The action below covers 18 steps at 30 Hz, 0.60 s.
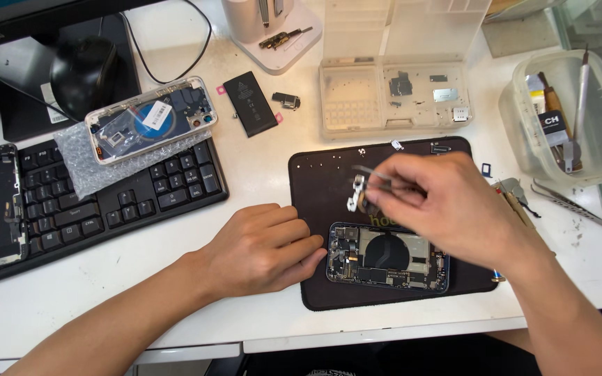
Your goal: The person disassembles a smartphone on a workbench, using a screwdriver and tweezers to remove screws and lift internal components. They open a drawer to retrieve tools, then continue detaching connectors and parts from the motherboard.
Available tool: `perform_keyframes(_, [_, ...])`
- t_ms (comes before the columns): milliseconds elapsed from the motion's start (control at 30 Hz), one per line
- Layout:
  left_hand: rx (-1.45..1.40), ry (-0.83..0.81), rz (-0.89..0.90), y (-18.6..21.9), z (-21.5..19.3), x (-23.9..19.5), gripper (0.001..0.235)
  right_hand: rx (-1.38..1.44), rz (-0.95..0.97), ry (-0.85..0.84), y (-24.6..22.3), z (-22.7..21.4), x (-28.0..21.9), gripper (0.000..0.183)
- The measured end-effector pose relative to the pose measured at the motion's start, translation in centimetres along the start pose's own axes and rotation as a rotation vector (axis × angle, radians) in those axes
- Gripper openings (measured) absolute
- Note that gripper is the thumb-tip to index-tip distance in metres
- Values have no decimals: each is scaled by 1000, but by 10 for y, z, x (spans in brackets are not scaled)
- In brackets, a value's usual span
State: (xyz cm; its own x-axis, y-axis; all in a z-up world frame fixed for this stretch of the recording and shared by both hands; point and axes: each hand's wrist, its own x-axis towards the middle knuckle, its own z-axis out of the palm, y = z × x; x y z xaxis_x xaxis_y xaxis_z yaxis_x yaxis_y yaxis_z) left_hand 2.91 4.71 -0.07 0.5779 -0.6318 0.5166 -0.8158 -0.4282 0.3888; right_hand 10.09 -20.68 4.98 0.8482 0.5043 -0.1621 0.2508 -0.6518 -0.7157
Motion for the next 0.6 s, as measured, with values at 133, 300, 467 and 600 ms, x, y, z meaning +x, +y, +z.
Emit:
perform_keyframes(133, [9,-36,-13,-2,1,-2,12,-64,-61,76,-4,-15,23,15])
perform_keyframes(300, [4,-11,-45,-5,2,-4,12,-81,-106,122,-11,-17,47,16])
perform_keyframes(467, [22,-24,-8,-5,4,-7,14,-153,-241,70,-29,6,85,17])
perform_keyframes(600, [21,-14,34,-4,5,-10,19,-173,-391,78,-50,27,118,18])
